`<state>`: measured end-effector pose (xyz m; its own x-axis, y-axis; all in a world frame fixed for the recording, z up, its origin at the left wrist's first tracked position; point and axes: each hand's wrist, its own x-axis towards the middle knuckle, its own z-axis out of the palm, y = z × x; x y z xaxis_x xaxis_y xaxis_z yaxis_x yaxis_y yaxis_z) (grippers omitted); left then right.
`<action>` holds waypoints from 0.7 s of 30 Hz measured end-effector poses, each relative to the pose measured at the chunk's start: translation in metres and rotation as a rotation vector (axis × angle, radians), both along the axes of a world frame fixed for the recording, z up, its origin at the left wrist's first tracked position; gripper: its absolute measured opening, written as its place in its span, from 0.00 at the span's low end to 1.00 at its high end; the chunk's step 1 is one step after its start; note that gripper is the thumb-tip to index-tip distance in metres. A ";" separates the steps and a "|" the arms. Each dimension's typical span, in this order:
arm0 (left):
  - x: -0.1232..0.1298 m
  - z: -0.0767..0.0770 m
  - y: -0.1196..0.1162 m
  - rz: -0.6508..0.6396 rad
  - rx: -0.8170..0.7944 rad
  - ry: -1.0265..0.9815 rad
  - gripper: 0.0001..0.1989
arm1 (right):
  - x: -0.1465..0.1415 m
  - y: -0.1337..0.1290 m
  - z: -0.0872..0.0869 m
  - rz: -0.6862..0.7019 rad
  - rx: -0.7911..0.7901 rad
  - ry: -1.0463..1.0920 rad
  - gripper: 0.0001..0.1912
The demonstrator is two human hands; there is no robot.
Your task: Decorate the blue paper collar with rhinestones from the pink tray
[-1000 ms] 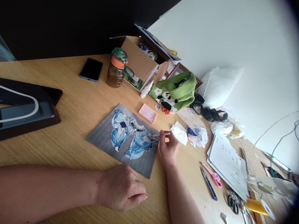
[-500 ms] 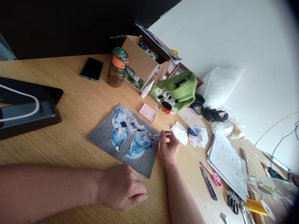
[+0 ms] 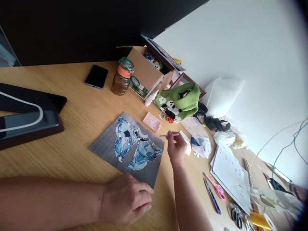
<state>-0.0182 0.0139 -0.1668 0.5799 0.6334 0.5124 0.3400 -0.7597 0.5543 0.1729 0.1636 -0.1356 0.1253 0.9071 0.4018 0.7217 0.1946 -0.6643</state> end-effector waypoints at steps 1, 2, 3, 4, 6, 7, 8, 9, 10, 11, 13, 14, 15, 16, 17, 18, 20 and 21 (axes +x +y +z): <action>0.000 -0.001 0.000 0.018 -0.004 -0.012 0.06 | -0.003 0.006 0.003 -0.006 0.003 -0.011 0.21; 0.000 -0.002 0.000 0.039 -0.013 -0.021 0.06 | -0.006 0.012 0.006 -0.008 0.008 -0.021 0.21; 0.000 -0.003 -0.001 0.053 -0.025 -0.018 0.05 | -0.009 0.018 0.007 -0.009 0.015 -0.032 0.21; 0.000 -0.004 0.000 0.060 -0.036 0.002 0.05 | -0.012 0.024 0.008 -0.008 0.023 -0.044 0.21; 0.000 -0.005 0.000 0.054 -0.060 0.046 0.05 | -0.017 0.032 0.005 -0.011 0.048 -0.066 0.20; 0.000 -0.005 0.000 0.047 -0.071 0.061 0.05 | -0.019 0.035 0.002 -0.011 0.058 -0.077 0.20; 0.000 -0.005 -0.001 0.042 -0.080 0.071 0.05 | -0.019 0.037 -0.001 -0.008 0.064 -0.087 0.20; 0.000 -0.004 -0.001 0.037 -0.088 0.076 0.05 | -0.020 0.038 -0.005 -0.001 0.067 -0.097 0.19; 0.000 -0.004 -0.001 0.036 -0.097 0.081 0.05 | -0.019 0.038 -0.008 0.007 0.069 -0.106 0.19; 0.000 -0.003 -0.001 0.035 -0.105 0.083 0.04 | -0.018 0.039 -0.011 0.016 0.069 -0.115 0.19; 0.000 -0.003 0.000 0.030 -0.121 0.086 0.05 | -0.014 0.039 -0.016 0.016 0.068 -0.133 0.19; 0.000 -0.002 0.000 0.026 -0.127 0.086 0.05 | -0.013 0.040 -0.017 0.008 0.069 -0.139 0.19; 0.000 -0.002 0.000 0.020 -0.134 0.090 0.05 | -0.011 0.040 -0.018 0.001 0.070 -0.145 0.19; 0.001 -0.002 0.001 0.017 -0.139 0.092 0.05 | -0.011 0.041 -0.019 -0.003 0.071 -0.151 0.19; 0.001 -0.002 0.001 0.016 -0.144 0.095 0.05 | -0.011 0.041 -0.019 -0.001 0.072 -0.156 0.19; 0.001 -0.002 0.001 0.016 -0.147 0.098 0.06 | -0.011 0.042 -0.019 0.004 0.073 -0.158 0.19; 0.002 -0.003 0.001 0.019 -0.148 0.103 0.06 | -0.012 0.042 -0.020 0.017 0.070 -0.160 0.19; 0.002 -0.003 0.001 0.018 -0.149 0.108 0.06 | -0.012 0.042 -0.020 0.018 0.066 -0.161 0.19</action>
<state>-0.0167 0.0150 -0.1698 0.6141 0.7084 0.3477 0.4162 -0.6651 0.6200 0.1608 0.2056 -0.1554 0.0382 0.8794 0.4745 0.8136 0.2483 -0.5257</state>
